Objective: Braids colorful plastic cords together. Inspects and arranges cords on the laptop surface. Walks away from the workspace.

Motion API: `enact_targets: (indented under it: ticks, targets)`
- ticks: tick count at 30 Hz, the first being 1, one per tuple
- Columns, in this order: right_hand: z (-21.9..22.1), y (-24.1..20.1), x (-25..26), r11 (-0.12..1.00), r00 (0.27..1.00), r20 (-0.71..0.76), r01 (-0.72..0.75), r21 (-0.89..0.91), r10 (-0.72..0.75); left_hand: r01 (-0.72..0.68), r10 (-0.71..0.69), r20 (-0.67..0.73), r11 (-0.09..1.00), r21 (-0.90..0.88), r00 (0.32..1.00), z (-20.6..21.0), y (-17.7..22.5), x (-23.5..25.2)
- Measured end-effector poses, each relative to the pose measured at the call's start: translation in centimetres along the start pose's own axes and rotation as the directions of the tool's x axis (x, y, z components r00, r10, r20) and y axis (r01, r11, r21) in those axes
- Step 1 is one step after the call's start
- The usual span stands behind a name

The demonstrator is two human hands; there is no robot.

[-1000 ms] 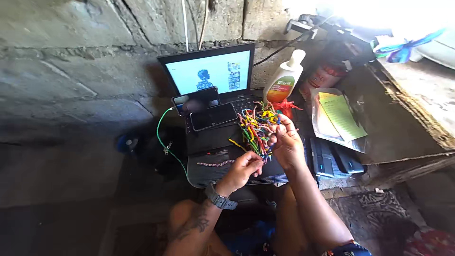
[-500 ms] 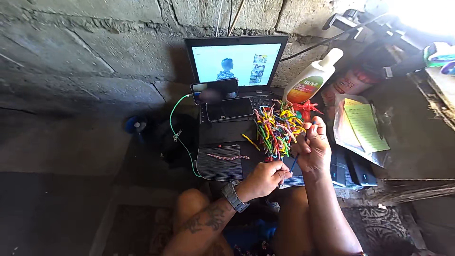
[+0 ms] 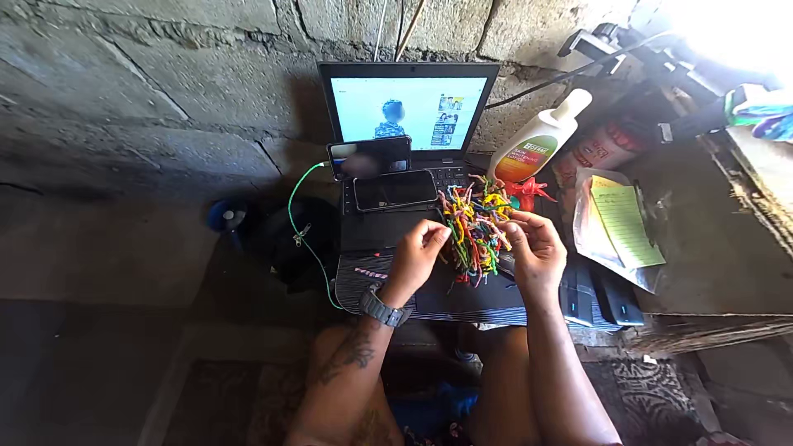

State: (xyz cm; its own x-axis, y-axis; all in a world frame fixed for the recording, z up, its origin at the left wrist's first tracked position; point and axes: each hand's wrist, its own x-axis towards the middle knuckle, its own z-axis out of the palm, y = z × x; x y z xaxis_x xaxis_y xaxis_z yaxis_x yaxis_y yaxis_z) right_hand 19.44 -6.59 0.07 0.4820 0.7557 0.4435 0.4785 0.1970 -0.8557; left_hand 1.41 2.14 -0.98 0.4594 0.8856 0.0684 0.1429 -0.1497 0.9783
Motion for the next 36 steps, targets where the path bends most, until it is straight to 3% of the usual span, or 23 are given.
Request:
enact_targets:
  ticks: [5,9,13,18,23,25,27,30,33,36]
  targets:
    - [1.4,1.6,0.0,0.959,0.972,0.211,-0.037,-0.280,0.099,0.119,-0.116,-0.048,0.991,0.055,0.992,1.0,-1.1,1.5]
    - [1.9,2.1,0.0,0.928,0.958,0.282,0.053,-0.369,0.058,0.200,-0.215,0.066,0.961,0.189,0.974,1.2,-0.9,2.3]
    - [1.7,2.1,0.3,0.880,0.876,0.416,-0.021,-0.475,0.245,0.232,-0.260,0.135,0.953,0.193,0.956,2.0,-1.0,2.4]
    - [1.7,1.9,0.6,0.858,0.841,0.438,-0.058,-0.511,0.318,0.189,-0.201,0.067,0.970,0.151,0.977,2.0,-1.3,2.7]
    - [1.6,0.9,1.2,0.804,0.808,0.408,-0.131,-0.580,0.425,0.190,-0.190,0.013,0.982,-0.003,0.982,-0.3,-1.0,2.3]
    - [1.5,0.8,0.8,0.838,0.868,0.375,-0.082,-0.540,0.326,0.137,-0.143,-0.070,0.987,-0.084,0.987,-1.2,-0.7,2.0]
    - [1.6,0.8,0.3,0.887,0.964,0.260,0.072,-0.456,0.055,0.053,-0.074,-0.128,0.985,-0.163,0.989,-1.9,-0.7,1.6]
    - [2.3,0.3,1.4,0.862,0.962,0.076,0.269,-0.429,-0.262,0.044,-0.048,-0.019,0.986,-0.162,0.999,-1.5,-1.1,1.0]
    - [3.6,1.0,2.2,0.822,0.954,0.057,0.283,-0.495,-0.294,0.092,-0.096,0.132,0.995,0.035,0.987,0.2,-1.2,0.2]
    - [4.1,1.7,1.8,0.788,0.943,0.164,0.333,-0.518,-0.290,0.024,-0.048,0.159,0.989,0.149,0.986,1.0,-1.3,0.4]
